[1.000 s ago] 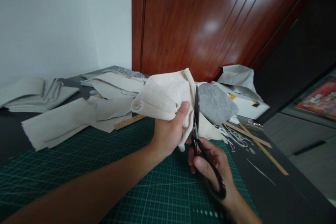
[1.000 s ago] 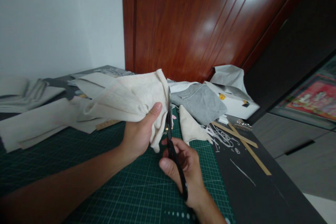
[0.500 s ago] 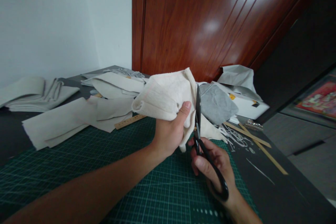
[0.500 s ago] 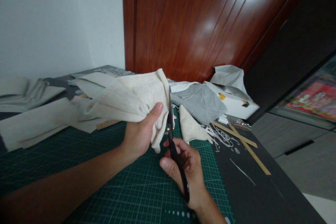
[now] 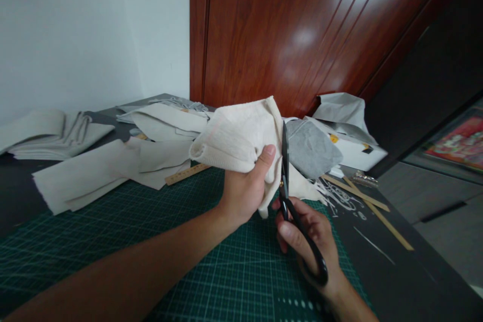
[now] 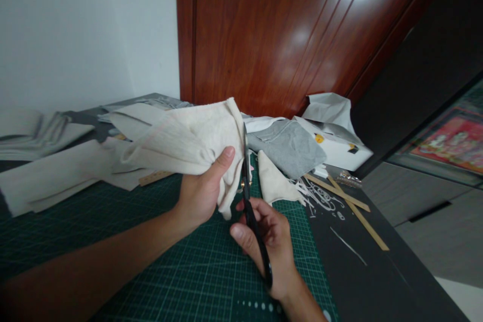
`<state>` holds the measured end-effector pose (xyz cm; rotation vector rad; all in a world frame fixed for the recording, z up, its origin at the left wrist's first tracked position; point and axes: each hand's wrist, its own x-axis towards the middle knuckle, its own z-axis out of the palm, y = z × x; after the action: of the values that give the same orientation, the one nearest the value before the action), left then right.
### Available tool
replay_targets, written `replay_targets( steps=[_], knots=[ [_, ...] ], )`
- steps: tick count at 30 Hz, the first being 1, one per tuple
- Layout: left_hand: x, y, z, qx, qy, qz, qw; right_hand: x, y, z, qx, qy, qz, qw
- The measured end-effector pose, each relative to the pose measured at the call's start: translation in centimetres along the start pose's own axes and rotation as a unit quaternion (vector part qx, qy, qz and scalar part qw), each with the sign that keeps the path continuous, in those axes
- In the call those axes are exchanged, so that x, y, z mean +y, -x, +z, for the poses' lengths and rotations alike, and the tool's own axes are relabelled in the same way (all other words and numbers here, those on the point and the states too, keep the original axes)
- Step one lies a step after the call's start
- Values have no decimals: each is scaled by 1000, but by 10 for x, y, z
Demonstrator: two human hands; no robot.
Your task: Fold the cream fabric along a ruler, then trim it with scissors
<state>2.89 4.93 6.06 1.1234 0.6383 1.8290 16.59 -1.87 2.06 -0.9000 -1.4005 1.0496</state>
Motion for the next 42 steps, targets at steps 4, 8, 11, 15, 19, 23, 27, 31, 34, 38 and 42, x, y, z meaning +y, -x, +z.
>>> replay_targets(
  steps=[4, 8, 11, 15, 19, 23, 27, 31, 34, 38, 42],
  knots=[
    [0, 0, 0, -6, 8, 0, 1000, 0, 0, 0, 2, 4, -3, 1000],
    [2, 0, 0, -7, 11, -3, 1000, -1, 1, 0, 6, 4, -1, 1000],
    [4, -1, 1, -7, 6, 7, 1000, -1, 1, 0, 9, 0, 3, 1000],
    [4, -1, 1, -14, 5, 11, 1000, -1, 0, 0, 4, 1, 5, 1000],
    [4, -2, 2, -22, 6, 5, 1000, -1, 0, -1, 0, 6, 3, 1000],
    [4, -2, 1, -19, 3, 7, 1000, -3, 1, 0, 5, 8, 4, 1000],
    [5, -1, 1, -19, 2, 1, 1000, -5, 0, 2, 12, 0, 10, 1000],
    [6, -1, 2, -18, 12, -2, 1000, -6, -1, 2, 14, 2, 11, 1000],
    [6, -1, 2, -12, 13, 1, 1000, -8, -1, 3, 16, 7, 12, 1000],
    [3, -2, 2, -6, 18, 1, 1000, -9, -1, 3, 16, 17, 3, 1000],
    [1, -7, 2, 5, 49, -7, 999, -8, -1, 2, 13, 24, 4, 1000]
  ],
)
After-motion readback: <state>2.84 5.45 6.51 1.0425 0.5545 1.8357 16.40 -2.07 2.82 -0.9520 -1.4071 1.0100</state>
